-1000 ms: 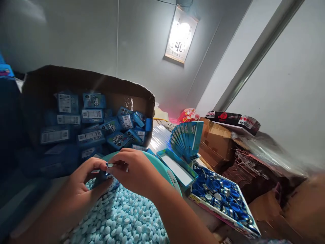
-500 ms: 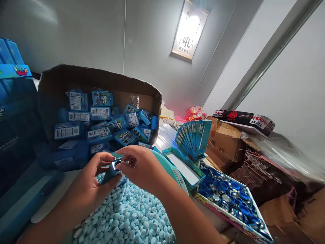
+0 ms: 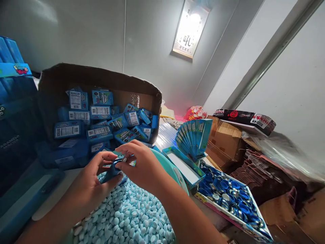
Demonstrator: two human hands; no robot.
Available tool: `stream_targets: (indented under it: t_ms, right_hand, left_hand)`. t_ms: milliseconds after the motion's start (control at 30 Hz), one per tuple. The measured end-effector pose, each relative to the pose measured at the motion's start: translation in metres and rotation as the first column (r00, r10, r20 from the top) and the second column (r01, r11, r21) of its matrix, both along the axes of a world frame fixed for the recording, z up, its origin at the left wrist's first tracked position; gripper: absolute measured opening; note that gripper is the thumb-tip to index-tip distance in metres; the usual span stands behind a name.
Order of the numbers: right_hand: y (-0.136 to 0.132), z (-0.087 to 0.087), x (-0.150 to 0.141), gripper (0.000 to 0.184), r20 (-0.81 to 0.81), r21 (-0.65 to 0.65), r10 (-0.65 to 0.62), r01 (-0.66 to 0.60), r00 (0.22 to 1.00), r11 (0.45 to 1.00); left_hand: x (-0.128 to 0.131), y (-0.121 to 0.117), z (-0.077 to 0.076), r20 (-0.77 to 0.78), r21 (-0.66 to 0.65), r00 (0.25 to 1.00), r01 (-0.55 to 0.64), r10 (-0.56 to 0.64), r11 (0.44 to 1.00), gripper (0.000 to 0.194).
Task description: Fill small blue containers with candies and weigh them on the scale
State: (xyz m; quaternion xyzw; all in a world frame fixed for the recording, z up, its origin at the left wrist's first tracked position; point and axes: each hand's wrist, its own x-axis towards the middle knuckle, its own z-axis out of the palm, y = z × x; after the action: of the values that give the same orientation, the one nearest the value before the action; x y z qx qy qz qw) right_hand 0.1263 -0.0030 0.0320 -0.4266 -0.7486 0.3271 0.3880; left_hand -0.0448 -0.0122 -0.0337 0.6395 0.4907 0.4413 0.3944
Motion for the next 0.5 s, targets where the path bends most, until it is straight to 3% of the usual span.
stream_targets:
  t_ms: [333,500]
  right_hand:
    - [0.000,-0.002,0.000,0.039,-0.078,0.032,0.068,-0.066,0.995,0.997]
    - [0.000,-0.002,0.000,0.038,-0.088,0.060,0.097,-0.092,0.991,0.994]
  left_hand:
    - [-0.002,0.003,-0.003,-0.042,0.039,0.999,0.002,0.000,0.999,0.039]
    - [-0.004,0.009,-0.016,-0.027,0.066,1.000,-0.013,0.015,0.998,0.042]
